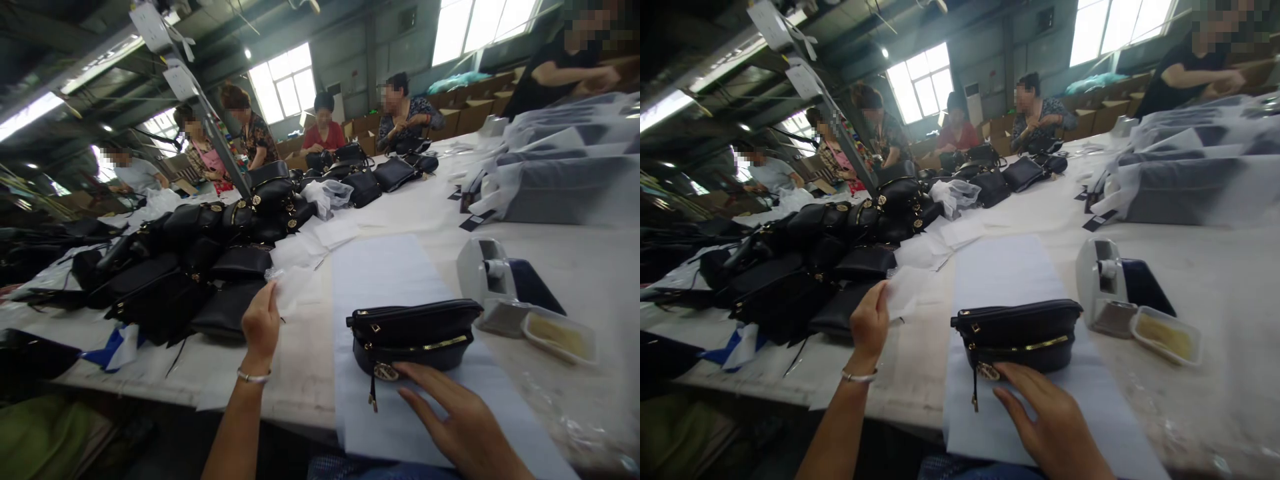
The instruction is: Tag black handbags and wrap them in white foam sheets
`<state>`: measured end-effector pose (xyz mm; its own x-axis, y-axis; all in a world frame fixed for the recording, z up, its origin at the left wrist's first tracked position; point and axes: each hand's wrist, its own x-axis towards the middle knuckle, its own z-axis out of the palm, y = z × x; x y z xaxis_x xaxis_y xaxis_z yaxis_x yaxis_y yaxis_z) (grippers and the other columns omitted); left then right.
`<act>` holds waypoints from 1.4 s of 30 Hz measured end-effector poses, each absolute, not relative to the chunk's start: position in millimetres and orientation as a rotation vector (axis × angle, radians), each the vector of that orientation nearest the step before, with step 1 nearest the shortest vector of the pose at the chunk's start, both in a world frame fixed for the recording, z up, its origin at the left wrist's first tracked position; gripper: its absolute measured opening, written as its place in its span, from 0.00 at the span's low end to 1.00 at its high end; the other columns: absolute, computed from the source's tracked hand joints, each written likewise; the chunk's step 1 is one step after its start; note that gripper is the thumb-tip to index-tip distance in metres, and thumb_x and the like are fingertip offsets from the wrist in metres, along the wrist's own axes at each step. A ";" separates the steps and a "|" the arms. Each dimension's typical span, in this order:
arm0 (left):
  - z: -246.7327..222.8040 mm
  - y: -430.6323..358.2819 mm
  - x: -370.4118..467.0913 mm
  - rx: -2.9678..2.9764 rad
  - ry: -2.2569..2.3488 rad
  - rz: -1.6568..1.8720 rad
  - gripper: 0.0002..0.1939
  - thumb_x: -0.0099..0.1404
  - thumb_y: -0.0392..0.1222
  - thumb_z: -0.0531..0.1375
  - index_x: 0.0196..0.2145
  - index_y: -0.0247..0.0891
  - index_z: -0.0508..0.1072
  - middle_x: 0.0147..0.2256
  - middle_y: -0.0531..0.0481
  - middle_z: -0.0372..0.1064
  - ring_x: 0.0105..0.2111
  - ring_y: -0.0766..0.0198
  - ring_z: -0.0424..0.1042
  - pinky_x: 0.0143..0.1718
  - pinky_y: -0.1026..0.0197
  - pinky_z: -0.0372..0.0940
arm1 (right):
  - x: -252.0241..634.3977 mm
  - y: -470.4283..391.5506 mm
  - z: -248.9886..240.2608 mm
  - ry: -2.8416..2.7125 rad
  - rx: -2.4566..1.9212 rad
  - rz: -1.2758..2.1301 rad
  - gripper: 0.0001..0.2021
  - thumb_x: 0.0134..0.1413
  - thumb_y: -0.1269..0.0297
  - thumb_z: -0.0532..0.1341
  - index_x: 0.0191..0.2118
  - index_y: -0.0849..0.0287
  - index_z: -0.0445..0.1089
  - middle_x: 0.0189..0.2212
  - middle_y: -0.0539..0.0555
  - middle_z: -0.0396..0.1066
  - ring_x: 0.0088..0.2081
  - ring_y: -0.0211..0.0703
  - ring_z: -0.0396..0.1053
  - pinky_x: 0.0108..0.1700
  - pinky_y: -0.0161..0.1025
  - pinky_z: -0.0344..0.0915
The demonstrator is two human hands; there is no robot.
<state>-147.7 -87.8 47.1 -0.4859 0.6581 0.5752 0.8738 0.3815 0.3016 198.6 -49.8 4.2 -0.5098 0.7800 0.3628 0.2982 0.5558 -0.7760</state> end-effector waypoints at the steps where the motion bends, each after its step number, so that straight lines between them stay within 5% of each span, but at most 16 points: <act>1: 56.2 -104.9 -134.4 -1.354 -2.206 -0.881 0.16 0.73 0.38 0.48 0.53 0.36 0.70 0.50 0.41 0.74 0.49 0.58 0.73 0.52 0.58 0.65 | 203.7 -51.3 9.8 -2.058 -0.836 0.737 0.18 0.56 0.59 0.65 0.52 0.51 0.73 0.47 0.54 0.76 0.46 0.48 0.75 0.52 0.40 0.72; 7: 94.4 -171.0 -39.3 -2.277 -1.601 -1.186 0.16 0.68 0.28 0.53 0.51 0.38 0.71 0.39 0.46 0.77 0.40 0.63 0.76 0.43 0.64 0.69 | 208.4 -66.2 58.7 -2.076 -0.591 0.720 0.42 0.51 0.42 0.63 0.67 0.57 0.53 0.61 0.62 0.63 0.58 0.56 0.65 0.57 0.44 0.66; 12: 75.7 -154.2 -1.4 -2.349 -1.973 -1.694 0.11 0.71 0.36 0.53 0.47 0.41 0.72 0.40 0.47 0.77 0.40 0.63 0.75 0.43 0.63 0.70 | 216.4 -67.4 69.0 -2.236 -0.725 1.022 0.12 0.59 0.58 0.61 0.47 0.49 0.77 0.39 0.51 0.80 0.38 0.45 0.78 0.42 0.32 0.74; 18: 10.6 -120.6 20.3 -1.666 -2.590 -2.348 0.13 0.63 0.48 0.63 0.42 0.38 0.72 0.41 0.44 0.75 0.44 0.56 0.75 0.47 0.56 0.69 | 278.0 -46.3 42.4 -2.002 -1.435 1.009 0.19 0.47 0.41 0.63 0.34 0.50 0.80 0.27 0.51 0.79 0.28 0.53 0.75 0.30 0.42 0.73; 26: 2.9 -129.9 31.7 -1.326 -2.599 -2.817 0.21 0.61 0.48 0.65 0.48 0.38 0.66 0.37 0.44 0.77 0.36 0.59 0.77 0.39 0.59 0.70 | 267.1 -43.2 23.5 -1.997 -1.433 1.070 0.18 0.52 0.44 0.62 0.27 0.54 0.77 0.23 0.50 0.76 0.27 0.49 0.72 0.31 0.40 0.68; 35: 5.8 -146.9 27.9 -1.361 -2.671 -2.394 0.17 0.61 0.48 0.65 0.45 0.39 0.72 0.38 0.45 0.77 0.36 0.59 0.76 0.38 0.60 0.71 | 169.4 -58.4 7.8 -1.554 -1.017 1.710 0.21 0.56 0.47 0.62 0.42 0.59 0.79 0.38 0.55 0.79 0.42 0.54 0.74 0.44 0.43 0.70; 42: 3.9 -151.2 27.4 -1.591 -2.543 -2.017 0.09 0.64 0.45 0.62 0.41 0.43 0.75 0.42 0.46 0.73 0.40 0.58 0.74 0.36 0.61 0.71 | 153.3 -66.7 6.0 -1.308 -1.089 1.832 0.21 0.49 0.48 0.67 0.40 0.61 0.79 0.40 0.57 0.79 0.47 0.57 0.73 0.52 0.48 0.68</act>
